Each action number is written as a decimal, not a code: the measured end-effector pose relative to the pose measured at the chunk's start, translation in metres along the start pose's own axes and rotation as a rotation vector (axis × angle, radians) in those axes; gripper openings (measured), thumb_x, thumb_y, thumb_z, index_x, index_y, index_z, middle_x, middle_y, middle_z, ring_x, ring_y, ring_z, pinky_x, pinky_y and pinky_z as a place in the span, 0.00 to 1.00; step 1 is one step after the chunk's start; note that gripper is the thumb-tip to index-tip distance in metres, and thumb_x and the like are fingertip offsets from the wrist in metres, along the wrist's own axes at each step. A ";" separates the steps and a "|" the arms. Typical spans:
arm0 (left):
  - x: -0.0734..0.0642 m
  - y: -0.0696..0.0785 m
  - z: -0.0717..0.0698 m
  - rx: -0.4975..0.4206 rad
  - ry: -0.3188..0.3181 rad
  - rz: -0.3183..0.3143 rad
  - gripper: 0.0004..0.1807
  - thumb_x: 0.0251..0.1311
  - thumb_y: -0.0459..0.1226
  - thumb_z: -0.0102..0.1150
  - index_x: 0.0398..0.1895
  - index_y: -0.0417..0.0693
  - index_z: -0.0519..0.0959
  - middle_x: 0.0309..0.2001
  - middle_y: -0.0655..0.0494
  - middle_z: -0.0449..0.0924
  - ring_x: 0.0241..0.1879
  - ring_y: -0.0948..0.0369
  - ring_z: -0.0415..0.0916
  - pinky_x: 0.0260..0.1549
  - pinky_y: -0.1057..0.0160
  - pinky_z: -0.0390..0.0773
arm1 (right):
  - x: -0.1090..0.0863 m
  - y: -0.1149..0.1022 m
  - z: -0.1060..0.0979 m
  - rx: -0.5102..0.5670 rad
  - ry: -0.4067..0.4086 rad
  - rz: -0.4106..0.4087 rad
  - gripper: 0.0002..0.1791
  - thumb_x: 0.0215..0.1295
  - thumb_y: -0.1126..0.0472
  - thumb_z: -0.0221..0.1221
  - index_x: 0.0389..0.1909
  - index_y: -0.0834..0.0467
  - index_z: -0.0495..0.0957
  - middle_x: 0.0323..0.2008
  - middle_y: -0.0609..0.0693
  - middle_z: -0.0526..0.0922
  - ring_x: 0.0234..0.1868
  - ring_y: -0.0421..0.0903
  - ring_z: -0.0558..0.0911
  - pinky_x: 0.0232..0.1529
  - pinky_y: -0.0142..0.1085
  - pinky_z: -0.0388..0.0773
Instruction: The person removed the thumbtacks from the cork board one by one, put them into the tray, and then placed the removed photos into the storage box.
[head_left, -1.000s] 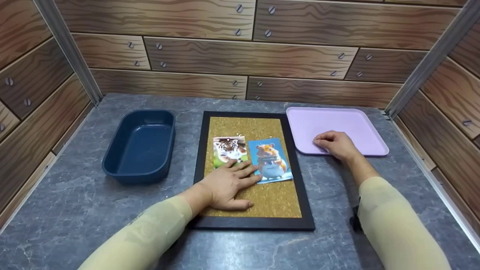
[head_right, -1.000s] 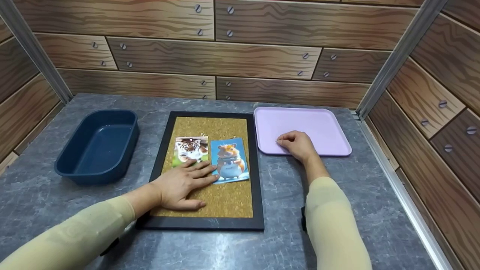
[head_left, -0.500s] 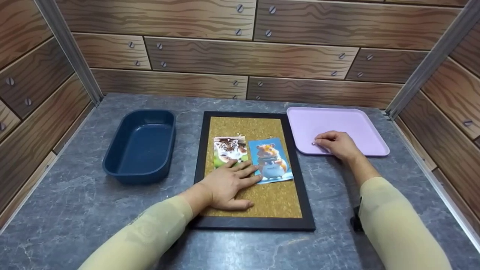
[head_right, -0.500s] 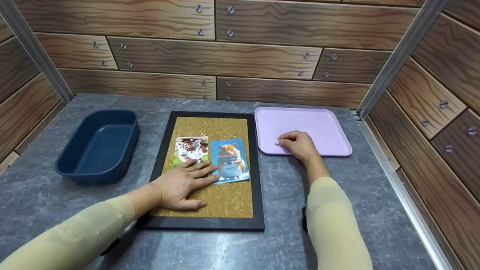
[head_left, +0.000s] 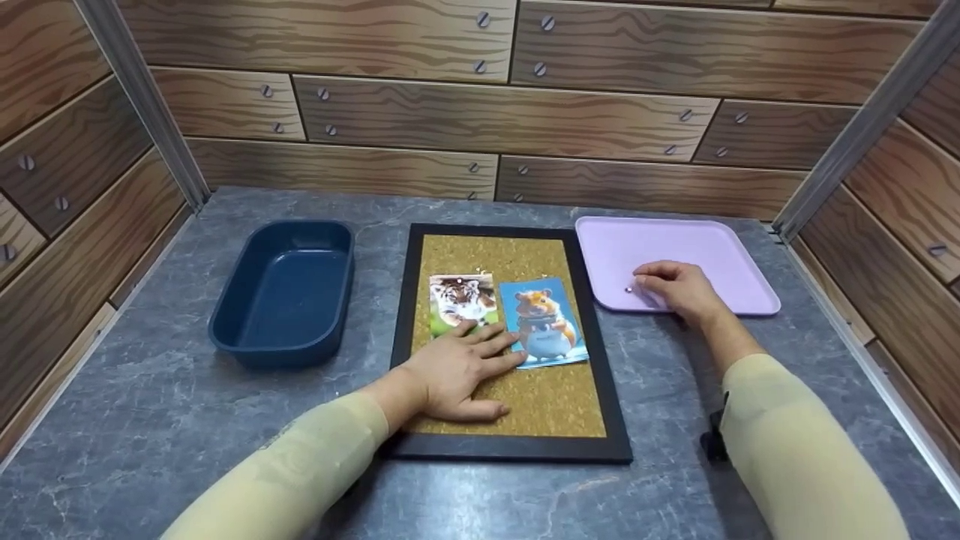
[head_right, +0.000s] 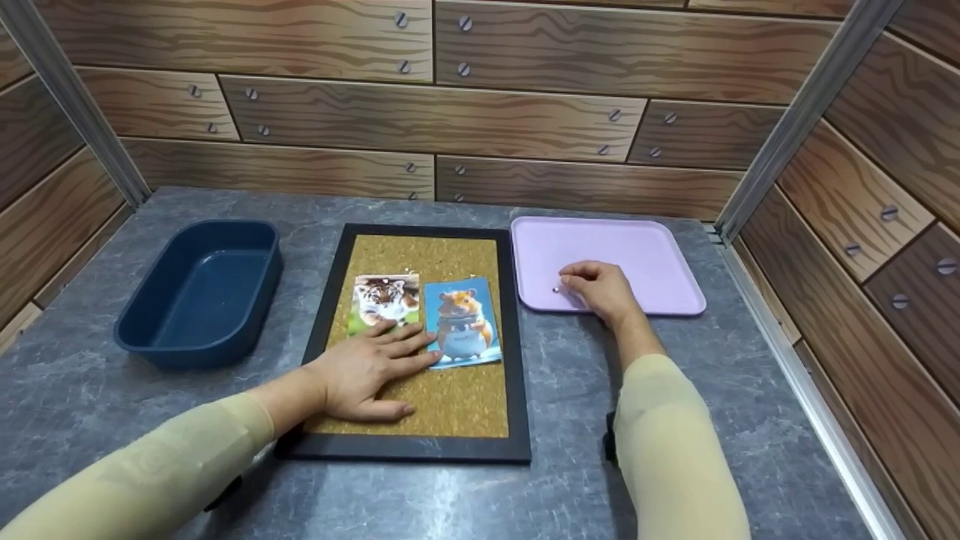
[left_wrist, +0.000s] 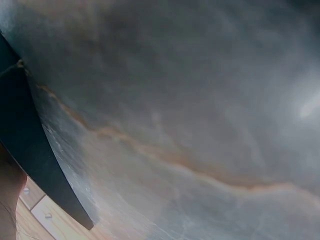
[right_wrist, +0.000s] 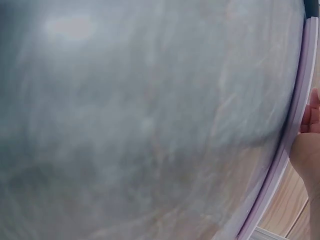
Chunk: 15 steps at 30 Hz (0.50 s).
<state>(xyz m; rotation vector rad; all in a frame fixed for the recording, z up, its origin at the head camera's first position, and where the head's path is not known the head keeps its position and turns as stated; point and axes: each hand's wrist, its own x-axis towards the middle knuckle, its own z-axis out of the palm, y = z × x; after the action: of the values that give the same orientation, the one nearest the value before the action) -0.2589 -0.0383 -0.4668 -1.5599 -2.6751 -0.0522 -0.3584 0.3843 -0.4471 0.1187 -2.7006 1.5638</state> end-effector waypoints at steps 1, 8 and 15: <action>0.000 0.000 0.000 0.001 0.001 0.000 0.45 0.75 0.69 0.35 0.87 0.59 0.53 0.86 0.53 0.48 0.84 0.50 0.45 0.78 0.40 0.53 | 0.000 0.000 0.000 0.002 0.003 0.001 0.20 0.76 0.61 0.64 0.57 0.74 0.82 0.43 0.39 0.88 0.46 0.34 0.78 0.49 0.23 0.72; 0.001 0.002 0.000 0.015 -0.008 0.002 0.45 0.75 0.70 0.34 0.87 0.59 0.53 0.86 0.53 0.48 0.84 0.50 0.46 0.78 0.41 0.52 | -0.002 -0.005 -0.001 -0.012 0.013 0.002 0.21 0.78 0.63 0.62 0.63 0.74 0.79 0.62 0.65 0.83 0.51 0.32 0.77 0.53 0.21 0.70; 0.000 0.001 -0.001 0.018 -0.015 -0.004 0.45 0.75 0.70 0.33 0.87 0.60 0.53 0.86 0.53 0.47 0.84 0.50 0.45 0.79 0.41 0.51 | -0.001 -0.014 0.001 -0.001 0.031 -0.025 0.21 0.77 0.65 0.61 0.63 0.75 0.78 0.60 0.68 0.83 0.49 0.32 0.78 0.51 0.20 0.71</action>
<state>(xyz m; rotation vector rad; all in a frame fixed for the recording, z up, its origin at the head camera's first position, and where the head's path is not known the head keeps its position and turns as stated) -0.2583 -0.0377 -0.4658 -1.5559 -2.6821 -0.0168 -0.3564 0.3766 -0.4350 0.1258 -2.6654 1.5449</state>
